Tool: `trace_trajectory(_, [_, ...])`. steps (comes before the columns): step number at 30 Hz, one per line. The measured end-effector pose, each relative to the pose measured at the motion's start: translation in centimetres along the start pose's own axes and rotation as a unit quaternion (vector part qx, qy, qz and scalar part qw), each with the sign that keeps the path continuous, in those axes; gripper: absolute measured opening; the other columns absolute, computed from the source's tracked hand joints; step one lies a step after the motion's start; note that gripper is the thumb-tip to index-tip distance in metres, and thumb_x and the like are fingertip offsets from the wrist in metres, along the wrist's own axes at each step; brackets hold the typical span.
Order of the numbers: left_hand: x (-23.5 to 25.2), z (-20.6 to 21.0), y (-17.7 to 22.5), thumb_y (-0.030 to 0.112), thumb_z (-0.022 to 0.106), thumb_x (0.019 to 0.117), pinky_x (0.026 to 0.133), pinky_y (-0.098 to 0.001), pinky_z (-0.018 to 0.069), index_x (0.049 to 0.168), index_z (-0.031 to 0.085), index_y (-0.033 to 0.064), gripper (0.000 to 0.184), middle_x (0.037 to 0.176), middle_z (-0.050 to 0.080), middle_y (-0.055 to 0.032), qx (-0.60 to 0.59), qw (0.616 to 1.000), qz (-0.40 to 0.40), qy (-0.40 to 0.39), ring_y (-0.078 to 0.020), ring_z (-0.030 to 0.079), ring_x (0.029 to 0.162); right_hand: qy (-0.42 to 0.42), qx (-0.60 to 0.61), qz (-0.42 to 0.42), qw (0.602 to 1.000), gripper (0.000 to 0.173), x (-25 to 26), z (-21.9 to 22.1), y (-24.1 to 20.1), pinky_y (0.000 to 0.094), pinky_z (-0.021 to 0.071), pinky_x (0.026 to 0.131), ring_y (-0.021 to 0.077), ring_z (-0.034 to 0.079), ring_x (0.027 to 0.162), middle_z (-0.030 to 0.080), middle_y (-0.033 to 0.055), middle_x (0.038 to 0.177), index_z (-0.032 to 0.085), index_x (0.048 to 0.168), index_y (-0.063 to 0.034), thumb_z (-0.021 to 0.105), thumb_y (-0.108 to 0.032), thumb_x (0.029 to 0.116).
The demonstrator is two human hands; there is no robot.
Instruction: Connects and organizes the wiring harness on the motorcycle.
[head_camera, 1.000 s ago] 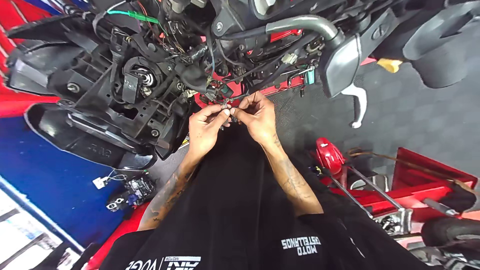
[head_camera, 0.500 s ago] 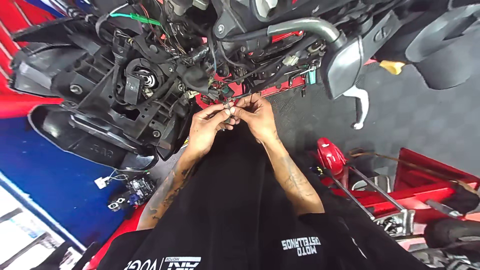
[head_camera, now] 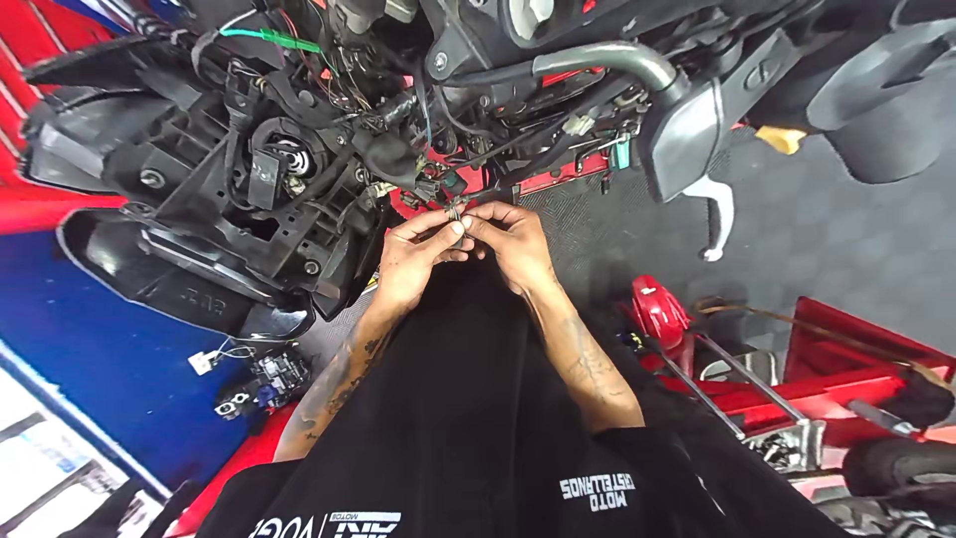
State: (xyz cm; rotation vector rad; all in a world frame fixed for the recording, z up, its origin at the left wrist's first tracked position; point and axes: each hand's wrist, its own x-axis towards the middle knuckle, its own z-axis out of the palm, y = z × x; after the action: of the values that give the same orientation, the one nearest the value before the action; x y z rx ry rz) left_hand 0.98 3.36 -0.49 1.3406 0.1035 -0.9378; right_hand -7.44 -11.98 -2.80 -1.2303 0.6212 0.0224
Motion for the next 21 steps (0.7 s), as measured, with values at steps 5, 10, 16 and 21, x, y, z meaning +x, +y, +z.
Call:
trace_trajectory(5, [0.0, 0.0, 0.7, 0.001, 0.068, 0.0963, 0.078, -0.0388, 0.0660, 0.124, 0.068, -0.0023, 0.028, 0.109, 0.074, -0.0150, 0.027, 0.999, -0.018, 0.000, -0.0245, 0.075, 0.086, -0.024, 0.074, 0.012, 0.997, 0.010, 0.2, 0.0, 0.5, 0.0225, 0.0512, 0.054, 0.0080, 0.059, 0.061, 0.070, 0.0054, 0.084, 0.074, 0.103, -0.0027, 0.067, -0.007, 0.0978])
trace_trajectory(10, [-0.1, 0.2, 0.9, 0.001, 0.071, 0.0946, 0.077, -0.0382, 0.0666, 0.122, 0.069, -0.0020, 0.028, 0.103, 0.075, -0.0127, 0.070, 0.998, -0.005, 0.009, -0.0232, 0.076, 0.084, -0.049, 0.127, 0.039, 0.990, 0.013, 0.4, -0.2, 0.5, 0.0217, 0.0519, 0.057, 0.0061, 0.058, 0.062, 0.067, 0.0021, 0.080, 0.073, 0.101, -0.0044, 0.063, -0.013, 0.1007])
trace_trajectory(16, [-0.1, -0.3, 0.8, 0.002, 0.074, 0.0922, 0.077, -0.0394, 0.0675, 0.119, 0.070, -0.0008, 0.027, 0.103, 0.076, -0.0113, 0.117, 0.992, 0.034, -0.001, -0.0234, 0.077, 0.084, -0.064, 0.170, 0.060, 0.981, 0.005, 0.8, 0.0, 0.5, 0.0219, 0.0524, 0.057, 0.0066, 0.060, 0.062, 0.068, 0.0032, 0.080, 0.072, 0.097, -0.0057, 0.068, -0.008, 0.0946])
trace_trajectory(21, [-0.2, -0.8, 0.6, 0.002, 0.073, 0.0935, 0.078, -0.0399, 0.0673, 0.119, 0.070, -0.0010, 0.026, 0.103, 0.076, -0.0105, 0.130, 0.990, 0.061, -0.016, -0.0230, 0.077, 0.086, -0.061, 0.187, 0.064, 0.978, 0.006, 0.9, 0.4, 0.7, 0.0209, 0.0527, 0.058, 0.0060, 0.060, 0.062, 0.067, 0.0019, 0.078, 0.071, 0.097, -0.0072, 0.065, -0.008, 0.0945])
